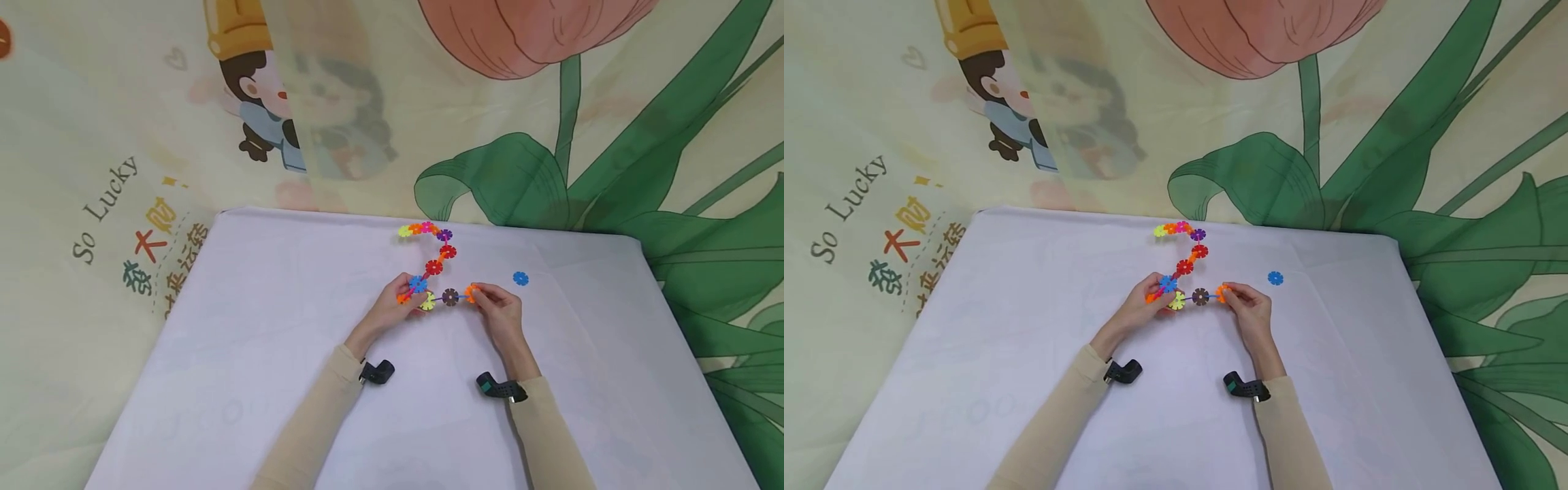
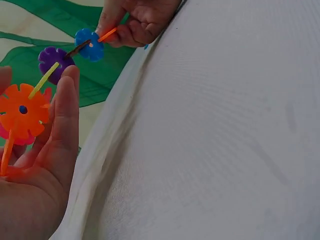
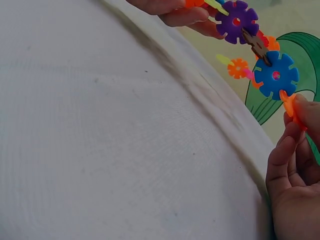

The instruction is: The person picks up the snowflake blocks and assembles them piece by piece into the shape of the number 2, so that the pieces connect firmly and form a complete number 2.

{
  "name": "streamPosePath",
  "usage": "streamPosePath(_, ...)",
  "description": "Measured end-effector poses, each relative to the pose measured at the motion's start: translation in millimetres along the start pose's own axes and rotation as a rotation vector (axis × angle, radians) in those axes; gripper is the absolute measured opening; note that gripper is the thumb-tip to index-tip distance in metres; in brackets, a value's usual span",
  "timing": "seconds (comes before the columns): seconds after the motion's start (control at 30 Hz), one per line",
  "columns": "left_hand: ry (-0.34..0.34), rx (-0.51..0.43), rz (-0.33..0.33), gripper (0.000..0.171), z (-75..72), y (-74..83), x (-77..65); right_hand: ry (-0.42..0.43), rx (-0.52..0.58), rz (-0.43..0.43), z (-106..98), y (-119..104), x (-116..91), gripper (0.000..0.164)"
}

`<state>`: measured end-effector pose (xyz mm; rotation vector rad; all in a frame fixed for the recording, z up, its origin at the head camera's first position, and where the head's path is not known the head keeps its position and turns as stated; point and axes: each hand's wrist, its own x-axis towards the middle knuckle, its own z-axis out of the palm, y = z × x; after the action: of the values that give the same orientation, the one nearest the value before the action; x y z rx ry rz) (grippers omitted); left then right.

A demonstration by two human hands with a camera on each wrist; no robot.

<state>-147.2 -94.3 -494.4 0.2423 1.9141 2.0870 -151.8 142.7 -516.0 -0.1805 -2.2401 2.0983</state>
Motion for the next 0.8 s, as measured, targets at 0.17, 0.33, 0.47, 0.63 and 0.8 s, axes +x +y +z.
streamPosePath(0.17, -0.084, -0.065, -0.007, 0.017, -4.1, 2.0, -2.9, 0.000, 0.009, 0.019, 0.7, -3.9, -1.8, 0.026)
streamPosePath(0.33, -0.162, -0.152, -0.047, 0.013, -9.9, 4.1, -5.5, -0.031, -0.003, -0.004, 3.6, -8.4, -3.6, 0.025)
streamPosePath(0.47, -0.193, -0.179, -0.076, 0.016, -13.5, 4.4, -6.0, -0.056, -0.008, -0.032, 5.7, -12.0, -4.2, 0.024)
streamPosePath(0.63, -0.222, -0.153, -0.108, 0.013, -15.2, 5.6, -6.3, -0.065, -0.003, -0.048, 7.4, -14.2, -4.7, 0.025)
streamPosePath(0.8, -0.241, -0.081, -0.101, 0.014, -14.7, 5.6, -5.7, -0.073, -0.002, -0.082, 8.9, -14.2, -5.2, 0.023)
